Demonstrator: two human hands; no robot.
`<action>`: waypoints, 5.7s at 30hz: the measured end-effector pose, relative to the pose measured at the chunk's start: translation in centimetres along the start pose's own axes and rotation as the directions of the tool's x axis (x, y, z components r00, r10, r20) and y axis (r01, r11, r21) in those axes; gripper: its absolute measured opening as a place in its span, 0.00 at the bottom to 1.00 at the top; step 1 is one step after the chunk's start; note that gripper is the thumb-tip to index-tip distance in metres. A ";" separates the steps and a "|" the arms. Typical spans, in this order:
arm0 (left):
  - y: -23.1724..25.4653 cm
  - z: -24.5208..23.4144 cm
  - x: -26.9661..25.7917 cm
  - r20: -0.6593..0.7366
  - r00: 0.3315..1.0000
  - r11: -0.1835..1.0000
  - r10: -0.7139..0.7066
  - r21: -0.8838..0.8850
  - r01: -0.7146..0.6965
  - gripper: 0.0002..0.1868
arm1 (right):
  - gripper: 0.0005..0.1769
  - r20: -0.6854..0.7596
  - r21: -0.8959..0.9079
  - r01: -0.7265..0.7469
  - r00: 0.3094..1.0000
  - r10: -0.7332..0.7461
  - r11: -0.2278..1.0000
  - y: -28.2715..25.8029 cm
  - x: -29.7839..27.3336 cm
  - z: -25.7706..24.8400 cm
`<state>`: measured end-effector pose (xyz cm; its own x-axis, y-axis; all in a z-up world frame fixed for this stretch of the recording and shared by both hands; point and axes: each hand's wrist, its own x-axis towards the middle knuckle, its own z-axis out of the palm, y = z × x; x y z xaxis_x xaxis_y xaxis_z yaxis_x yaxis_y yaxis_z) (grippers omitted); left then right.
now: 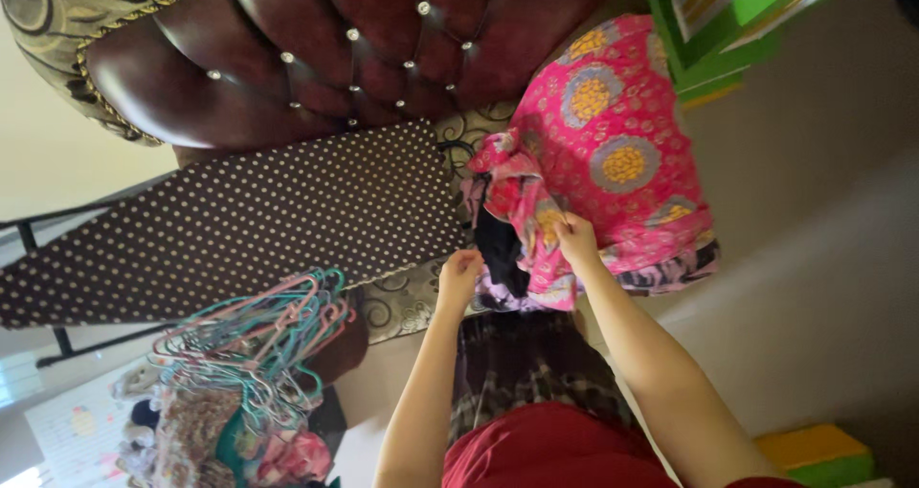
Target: The person sorts various items of clothing from several piles, placing them into a pink plastic basket and onto a nearby surface.
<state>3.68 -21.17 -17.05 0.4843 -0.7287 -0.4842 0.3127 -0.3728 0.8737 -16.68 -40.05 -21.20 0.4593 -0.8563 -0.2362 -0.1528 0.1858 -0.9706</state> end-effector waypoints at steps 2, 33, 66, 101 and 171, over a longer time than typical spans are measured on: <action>0.7 1.6 -1.0 -0.098 0.995 0.990 0.011 0.144 0.003 0.16 | 0.10 0.089 0.168 -0.111 0.991 0.097 0.979 -1.9 0.8 -0.5; 11.9 14.8 -14.1 -0.306 0.923 0.970 0.235 0.132 -0.203 0.16 | 0.47 0.316 -0.571 0.564 0.822 -0.474 0.597 -18.2 -6.5 -9.6; -9.4 -8.3 -62.9 -0.904 0.333 0.963 0.269 0.250 -0.099 0.14 | 0.15 0.997 0.033 0.023 0.070 -0.034 0.999 -10.9 -52.0 24.7; -7.4 -7.7 -71.0 -0.895 0.419 0.966 0.151 0.043 -0.256 0.21 | 0.23 0.996 -0.036 0.736 -0.026 0.082 0.676 -18.1 -56.4 24.8; -10.1 -1.8 -62.5 -0.834 0.546 0.997 0.078 0.065 -0.043 0.22 | 0.12 0.995 0.065 0.373 -0.100 -0.030 0.926 -6.8 -51.7 17.6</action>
<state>-28.29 29.13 4.28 0.9704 0.0517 -0.2357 0.2375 -0.3774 0.8951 -23.94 11.44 -3.17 0.8287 0.5596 0.0075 0.0871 -0.1157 -0.9895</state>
